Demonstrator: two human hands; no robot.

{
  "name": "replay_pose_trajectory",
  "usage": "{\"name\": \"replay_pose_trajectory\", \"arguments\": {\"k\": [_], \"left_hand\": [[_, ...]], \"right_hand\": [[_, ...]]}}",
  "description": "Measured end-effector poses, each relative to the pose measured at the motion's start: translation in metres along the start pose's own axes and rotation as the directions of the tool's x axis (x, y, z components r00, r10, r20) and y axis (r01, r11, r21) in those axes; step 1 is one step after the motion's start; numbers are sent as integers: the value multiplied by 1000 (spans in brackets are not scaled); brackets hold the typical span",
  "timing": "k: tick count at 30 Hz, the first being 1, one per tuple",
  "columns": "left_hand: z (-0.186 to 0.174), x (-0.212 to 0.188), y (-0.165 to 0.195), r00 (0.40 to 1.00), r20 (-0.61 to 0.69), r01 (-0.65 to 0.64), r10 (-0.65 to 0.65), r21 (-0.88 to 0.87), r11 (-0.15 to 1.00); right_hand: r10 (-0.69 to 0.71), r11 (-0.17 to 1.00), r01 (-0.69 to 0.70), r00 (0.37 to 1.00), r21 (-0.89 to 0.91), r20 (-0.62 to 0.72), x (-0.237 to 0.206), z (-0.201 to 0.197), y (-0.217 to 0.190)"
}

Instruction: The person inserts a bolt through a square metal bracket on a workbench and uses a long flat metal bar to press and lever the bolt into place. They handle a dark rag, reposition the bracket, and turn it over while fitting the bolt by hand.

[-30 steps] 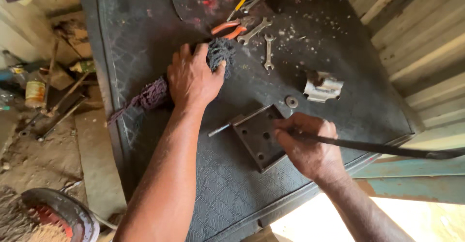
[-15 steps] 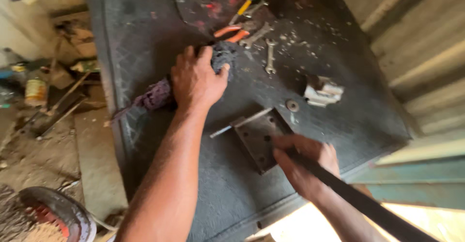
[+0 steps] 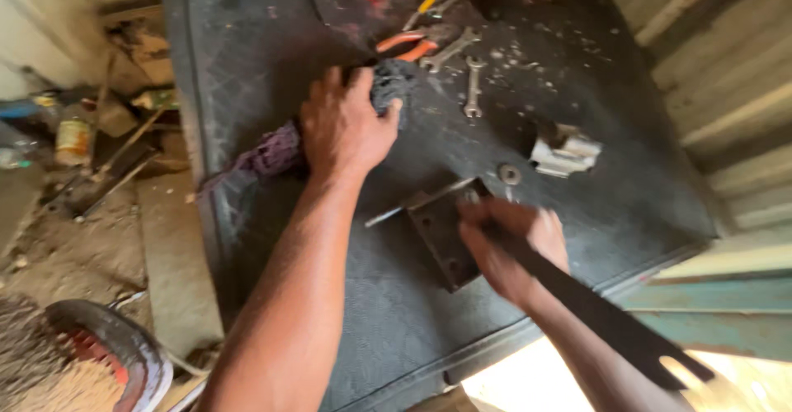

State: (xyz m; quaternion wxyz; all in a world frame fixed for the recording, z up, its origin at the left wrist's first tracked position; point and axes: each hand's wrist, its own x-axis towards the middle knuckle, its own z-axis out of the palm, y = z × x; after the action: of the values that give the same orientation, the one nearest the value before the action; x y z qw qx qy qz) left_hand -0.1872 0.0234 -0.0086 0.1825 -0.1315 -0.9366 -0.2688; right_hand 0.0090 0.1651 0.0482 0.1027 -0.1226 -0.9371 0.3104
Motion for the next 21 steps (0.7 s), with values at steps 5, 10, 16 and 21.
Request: {"name": "replay_pose_trajectory", "arguments": {"k": [5, 10, 16, 21], "left_hand": [[2, 0, -1, 1000, -28, -12, 12, -12, 1000], [3, 0, -3, 1000, -17, -8, 8, -6, 1000], [6, 0, -2, 999, -35, -30, 29, -34, 999], [7, 1, -1, 1000, -7, -24, 24, -3, 1000]], "right_hand": [[116, 993, -116, 991, -3, 59, 1, -5, 11], [93, 983, -100, 994, 157, 53, -41, -7, 20], [-150, 985, 156, 985, 72, -83, -52, -26, 34], [108, 867, -81, 994, 491, -27, -72, -32, 64]]}}
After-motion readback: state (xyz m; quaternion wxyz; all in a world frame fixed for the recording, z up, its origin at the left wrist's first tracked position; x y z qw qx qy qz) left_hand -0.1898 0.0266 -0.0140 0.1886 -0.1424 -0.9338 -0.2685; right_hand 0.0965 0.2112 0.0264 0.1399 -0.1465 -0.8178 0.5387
